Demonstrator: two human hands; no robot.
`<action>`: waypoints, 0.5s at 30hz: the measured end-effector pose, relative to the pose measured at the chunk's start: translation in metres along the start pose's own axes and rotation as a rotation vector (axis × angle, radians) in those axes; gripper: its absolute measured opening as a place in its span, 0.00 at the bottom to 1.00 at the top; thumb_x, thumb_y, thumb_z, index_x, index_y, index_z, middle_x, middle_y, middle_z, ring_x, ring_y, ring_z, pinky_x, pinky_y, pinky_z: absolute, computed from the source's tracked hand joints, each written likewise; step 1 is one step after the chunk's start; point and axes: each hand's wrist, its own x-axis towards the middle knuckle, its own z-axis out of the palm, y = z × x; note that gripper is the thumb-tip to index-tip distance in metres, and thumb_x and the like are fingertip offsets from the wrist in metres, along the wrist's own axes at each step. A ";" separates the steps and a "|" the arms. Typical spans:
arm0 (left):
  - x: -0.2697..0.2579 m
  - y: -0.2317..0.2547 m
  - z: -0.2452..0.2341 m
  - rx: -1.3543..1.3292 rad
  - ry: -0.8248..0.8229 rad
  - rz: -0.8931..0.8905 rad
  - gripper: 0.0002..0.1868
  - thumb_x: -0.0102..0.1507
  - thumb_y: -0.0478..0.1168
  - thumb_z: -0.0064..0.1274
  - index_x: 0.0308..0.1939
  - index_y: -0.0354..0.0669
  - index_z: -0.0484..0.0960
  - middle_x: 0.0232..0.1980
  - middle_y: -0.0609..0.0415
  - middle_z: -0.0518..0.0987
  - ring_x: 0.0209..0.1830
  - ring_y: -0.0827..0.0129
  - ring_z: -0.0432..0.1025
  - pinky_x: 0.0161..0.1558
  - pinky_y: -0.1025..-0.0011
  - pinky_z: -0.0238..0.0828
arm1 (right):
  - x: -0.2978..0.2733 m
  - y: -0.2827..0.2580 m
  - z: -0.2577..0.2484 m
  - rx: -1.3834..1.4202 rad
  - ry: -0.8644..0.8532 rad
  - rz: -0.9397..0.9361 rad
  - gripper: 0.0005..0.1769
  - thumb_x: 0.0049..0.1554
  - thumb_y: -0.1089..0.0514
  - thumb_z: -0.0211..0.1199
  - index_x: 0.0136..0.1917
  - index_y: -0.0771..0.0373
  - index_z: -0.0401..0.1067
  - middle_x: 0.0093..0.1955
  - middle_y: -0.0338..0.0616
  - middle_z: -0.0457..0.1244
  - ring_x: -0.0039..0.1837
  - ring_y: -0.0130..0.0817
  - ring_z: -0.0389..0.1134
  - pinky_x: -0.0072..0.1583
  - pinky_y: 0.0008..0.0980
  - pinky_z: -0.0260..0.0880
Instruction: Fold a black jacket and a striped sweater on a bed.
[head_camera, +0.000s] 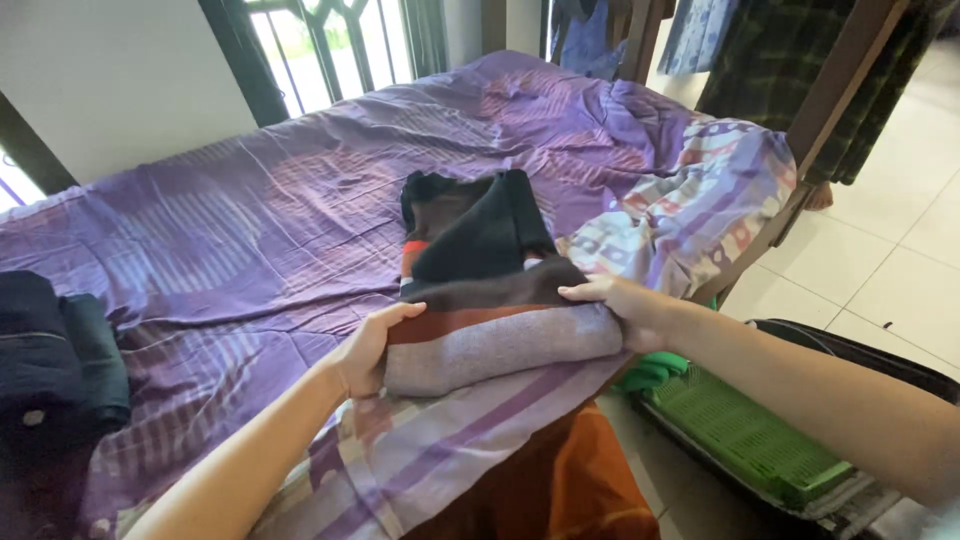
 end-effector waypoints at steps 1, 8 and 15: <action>0.001 0.005 0.001 -0.007 0.002 -0.002 0.27 0.63 0.57 0.48 0.57 0.44 0.81 0.54 0.49 0.84 0.48 0.60 0.80 0.52 0.60 0.76 | 0.011 0.001 -0.011 -0.002 -0.002 0.007 0.22 0.56 0.57 0.59 0.65 0.57 0.67 0.56 0.44 0.69 0.53 0.35 0.74 0.56 0.44 0.77; 0.019 0.075 0.011 0.031 0.016 0.231 0.25 0.61 0.53 0.47 0.54 0.42 0.83 0.48 0.48 0.85 0.40 0.59 0.80 0.46 0.59 0.77 | 0.059 -0.035 -0.022 0.084 -0.095 -0.121 0.21 0.52 0.62 0.65 0.60 0.63 0.72 0.49 0.48 0.70 0.47 0.39 0.74 0.53 0.44 0.76; 0.085 0.162 0.011 0.146 0.080 0.565 0.20 0.63 0.49 0.45 0.50 0.43 0.83 0.46 0.52 0.83 0.41 0.62 0.77 0.47 0.64 0.72 | 0.175 -0.095 -0.053 0.067 -0.027 -0.219 0.21 0.50 0.62 0.63 0.57 0.69 0.72 0.41 0.50 0.71 0.40 0.41 0.73 0.45 0.44 0.74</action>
